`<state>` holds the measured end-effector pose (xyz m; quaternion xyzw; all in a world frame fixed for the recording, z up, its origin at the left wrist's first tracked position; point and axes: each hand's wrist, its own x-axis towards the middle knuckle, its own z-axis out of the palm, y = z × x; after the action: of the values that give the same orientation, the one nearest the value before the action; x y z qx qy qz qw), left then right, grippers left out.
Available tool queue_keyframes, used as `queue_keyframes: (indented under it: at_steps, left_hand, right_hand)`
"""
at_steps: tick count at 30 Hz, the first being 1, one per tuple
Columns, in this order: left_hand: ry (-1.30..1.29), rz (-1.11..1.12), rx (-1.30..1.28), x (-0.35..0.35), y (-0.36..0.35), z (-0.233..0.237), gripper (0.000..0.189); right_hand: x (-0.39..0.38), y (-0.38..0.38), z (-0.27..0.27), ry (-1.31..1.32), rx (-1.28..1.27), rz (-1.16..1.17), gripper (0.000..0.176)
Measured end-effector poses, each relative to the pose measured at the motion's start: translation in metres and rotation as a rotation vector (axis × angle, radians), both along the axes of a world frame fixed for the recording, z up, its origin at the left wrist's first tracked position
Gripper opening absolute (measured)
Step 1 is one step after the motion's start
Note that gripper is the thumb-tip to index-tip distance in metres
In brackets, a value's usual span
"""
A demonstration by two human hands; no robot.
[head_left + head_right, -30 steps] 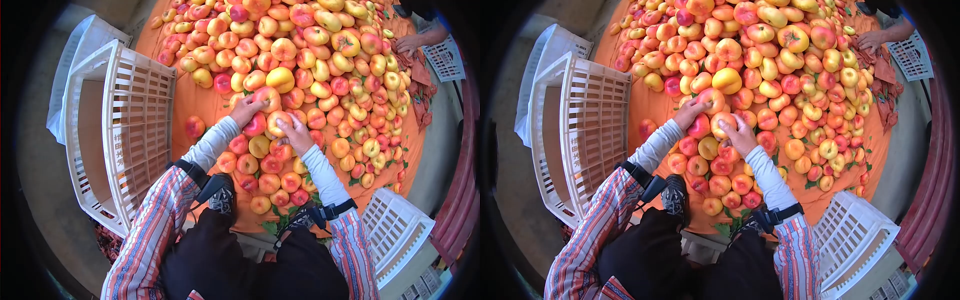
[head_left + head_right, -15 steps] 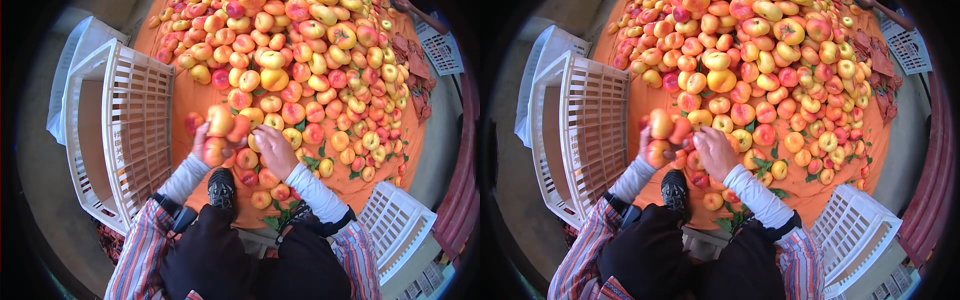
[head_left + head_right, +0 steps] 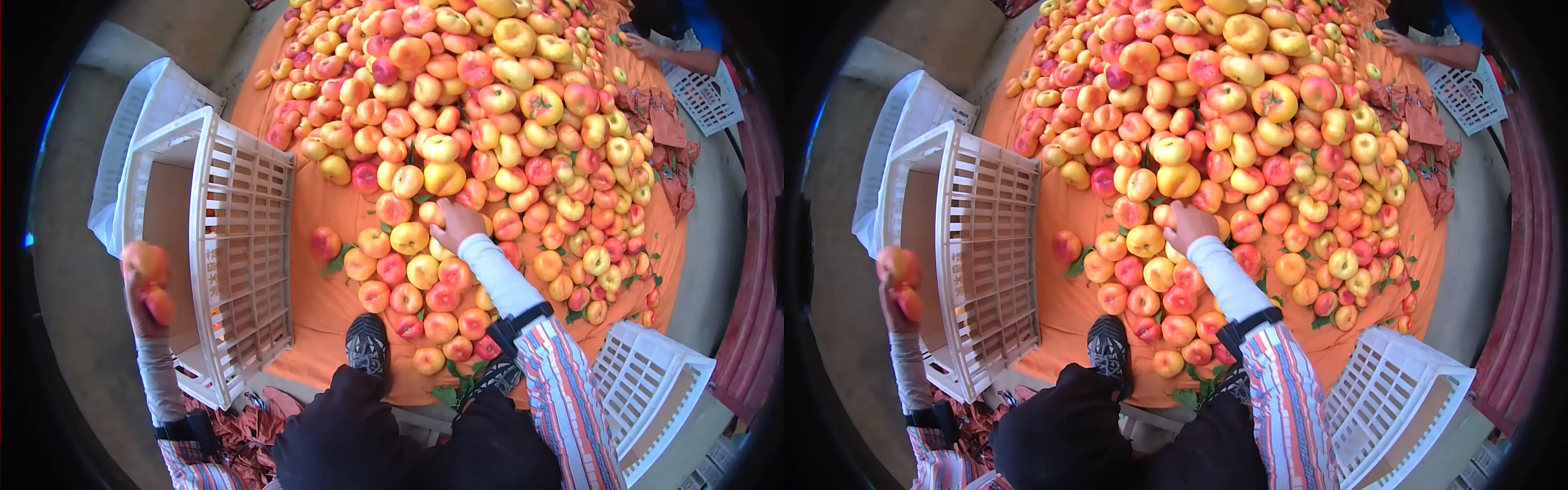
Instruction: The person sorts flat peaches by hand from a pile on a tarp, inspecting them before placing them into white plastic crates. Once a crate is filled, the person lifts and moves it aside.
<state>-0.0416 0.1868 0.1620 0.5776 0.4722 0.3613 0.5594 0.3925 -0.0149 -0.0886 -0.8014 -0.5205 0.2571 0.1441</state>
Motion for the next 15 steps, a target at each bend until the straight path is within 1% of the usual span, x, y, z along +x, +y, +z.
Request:
queue_keyframes:
  at_steps: [1,2,3,5,6,8,9,10,11,12,13,14,15]
  left_hand:
    - [0.023,0.085,-0.074,-0.03,0.009,-0.028,0.05]
    - [0.05,0.151,-0.247,-0.034,0.007,-0.047,0.046]
    - [0.074,0.216,-0.422,-0.04,0.007,-0.059,0.042]
    - [0.073,0.052,-0.614,-0.018,0.001,-0.044,0.042]
    - [0.071,-0.027,-0.71,-0.007,-0.004,-0.039,0.042]
    - [0.137,-0.018,-0.586,0.009,-0.007,-0.039,0.041]
    - [0.175,-0.021,-0.517,0.013,-0.005,-0.037,0.041]
    - [0.234,-0.063,-0.502,0.002,0.003,-0.041,0.043]
    - [0.499,-0.163,-0.235,-0.005,0.013,-0.042,0.044]
    - [0.754,-0.261,0.038,-0.011,0.023,-0.042,0.045]
    - [0.999,-0.357,0.32,-0.012,0.03,-0.04,0.046]
    - [1.158,-0.192,0.496,-0.012,0.036,-0.037,0.047]
    - [0.928,-0.105,0.555,0.016,0.029,-0.02,0.044]
  right_hand:
    - [0.003,-0.007,0.0,0.089,0.105,-0.028,0.041]
    - [0.003,-0.015,0.001,0.185,0.2,-0.054,0.038]
    - [0.006,-0.021,0.003,0.373,0.211,-0.106,0.036]
    - [0.004,-0.035,0.001,1.049,0.176,-0.461,0.04]
    - [0.006,-0.038,0.002,1.255,0.216,-0.545,0.04]
    - [0.006,-0.04,0.007,1.677,0.295,-0.715,0.041]
    - [0.006,-0.036,0.01,1.687,0.268,-0.79,0.04]
    - [0.008,-0.028,0.013,1.696,0.245,-0.867,0.04]
    - [0.011,-0.019,0.02,1.701,0.224,-0.946,0.039]
    - [0.01,-0.009,0.027,1.538,0.194,-0.825,0.04]
    - [0.008,0.003,0.028,1.31,0.147,-0.651,0.042]
    - [0.006,0.015,0.018,0.794,0.298,-0.352,0.044]
    - [0.0,0.024,0.008,0.269,0.417,-0.057,0.046]
